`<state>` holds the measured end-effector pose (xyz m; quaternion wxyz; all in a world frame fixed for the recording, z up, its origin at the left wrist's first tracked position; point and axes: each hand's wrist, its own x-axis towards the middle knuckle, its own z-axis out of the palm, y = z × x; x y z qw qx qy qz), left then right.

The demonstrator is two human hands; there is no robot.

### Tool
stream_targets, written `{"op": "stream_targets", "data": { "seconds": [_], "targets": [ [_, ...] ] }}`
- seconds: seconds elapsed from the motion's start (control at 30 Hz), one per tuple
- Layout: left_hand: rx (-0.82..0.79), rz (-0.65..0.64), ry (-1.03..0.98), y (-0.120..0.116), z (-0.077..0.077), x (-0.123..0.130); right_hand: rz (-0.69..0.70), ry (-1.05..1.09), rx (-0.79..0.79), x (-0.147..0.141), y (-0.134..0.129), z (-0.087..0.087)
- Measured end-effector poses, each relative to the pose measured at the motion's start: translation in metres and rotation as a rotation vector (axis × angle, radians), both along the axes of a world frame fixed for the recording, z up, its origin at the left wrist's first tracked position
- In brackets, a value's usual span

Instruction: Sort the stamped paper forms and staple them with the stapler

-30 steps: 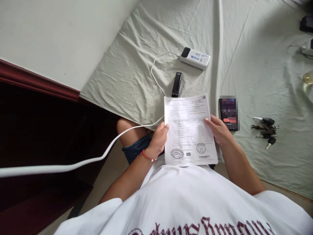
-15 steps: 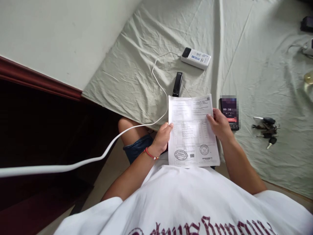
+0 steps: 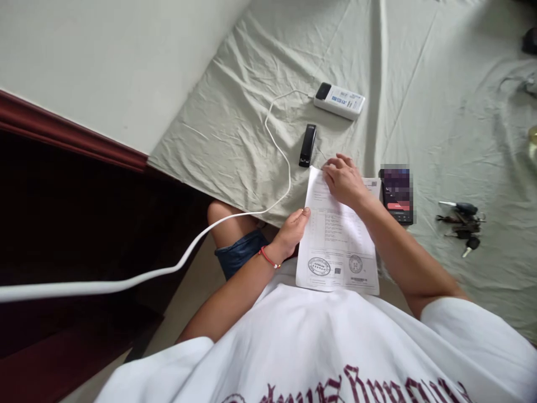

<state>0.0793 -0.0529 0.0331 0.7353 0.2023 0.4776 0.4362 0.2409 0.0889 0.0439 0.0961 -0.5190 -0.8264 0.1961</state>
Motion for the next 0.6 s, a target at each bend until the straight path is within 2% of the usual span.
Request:
{"op": "stream_targets", "data": {
  "seconds": [0.2,0.37,0.6],
  "targets": [
    [0.042,0.058,0.021,0.001,-0.002,0.003,-0.038,0.053,-0.013,-0.012,0.001,0.000],
    [0.030,0.076,0.011,0.003,-0.004,0.005,-0.007,0.105,-0.043,-0.012,0.002,0.004],
    [0.011,0.121,0.050,0.000,-0.009,0.006,-0.060,0.105,-0.104,-0.020,0.016,0.001]
  ]
}}
